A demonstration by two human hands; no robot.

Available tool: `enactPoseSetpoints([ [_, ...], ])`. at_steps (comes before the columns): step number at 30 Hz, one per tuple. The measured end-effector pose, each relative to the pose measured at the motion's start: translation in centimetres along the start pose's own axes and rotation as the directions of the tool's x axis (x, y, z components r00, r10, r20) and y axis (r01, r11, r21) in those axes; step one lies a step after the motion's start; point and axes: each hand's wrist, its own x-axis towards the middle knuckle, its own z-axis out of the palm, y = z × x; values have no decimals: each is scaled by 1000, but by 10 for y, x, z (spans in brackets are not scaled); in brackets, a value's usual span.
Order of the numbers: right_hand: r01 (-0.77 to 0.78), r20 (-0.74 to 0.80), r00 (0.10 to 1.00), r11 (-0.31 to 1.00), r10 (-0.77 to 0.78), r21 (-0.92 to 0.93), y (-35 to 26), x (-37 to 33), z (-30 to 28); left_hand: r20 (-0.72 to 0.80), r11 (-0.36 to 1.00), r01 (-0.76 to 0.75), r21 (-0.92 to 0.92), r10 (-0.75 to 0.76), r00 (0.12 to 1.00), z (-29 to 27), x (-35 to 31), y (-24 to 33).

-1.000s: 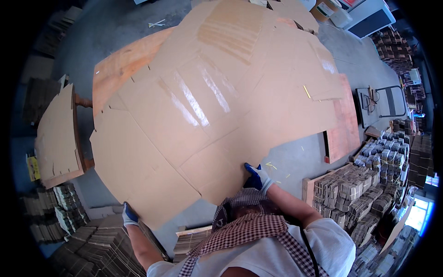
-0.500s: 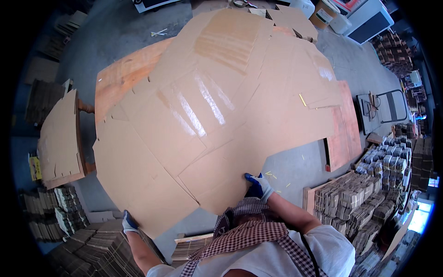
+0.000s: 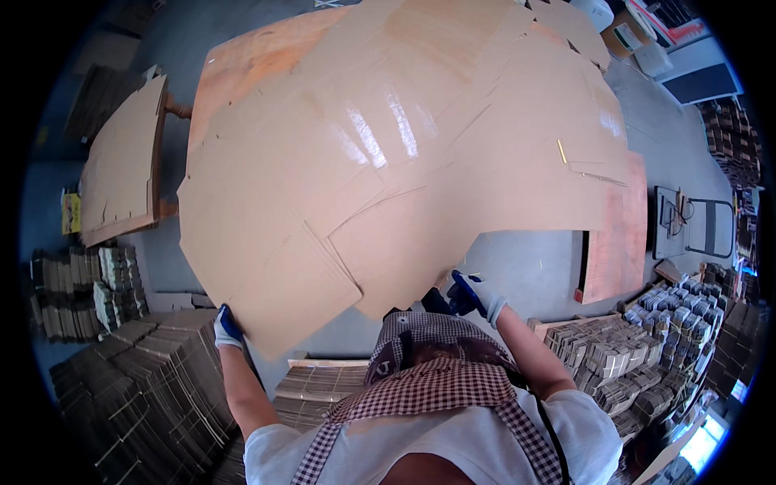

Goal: The person applies white adhesive to the edges of large cardboard sheets using a brush. They then press the glued edges together to bond the sheets and stack the assembled pieces on a table.

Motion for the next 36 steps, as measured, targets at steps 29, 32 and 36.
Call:
enactPoseSetpoints([
  [29, 382, -337, 924, 470, -180, 796, -5, 31, 238, 377, 805, 287, -519, -86, 922, 27, -13, 20],
  [32, 386, -313, 922, 450, -229, 806, -3, 29, 239, 387, 815, 300, -496, -103, 916, 21, -4, 13],
  [36, 407, -331, 913, 491, -237, 771, -9, 18, 252, 385, 813, 307, -494, -112, 916, 18, -3, 10],
])
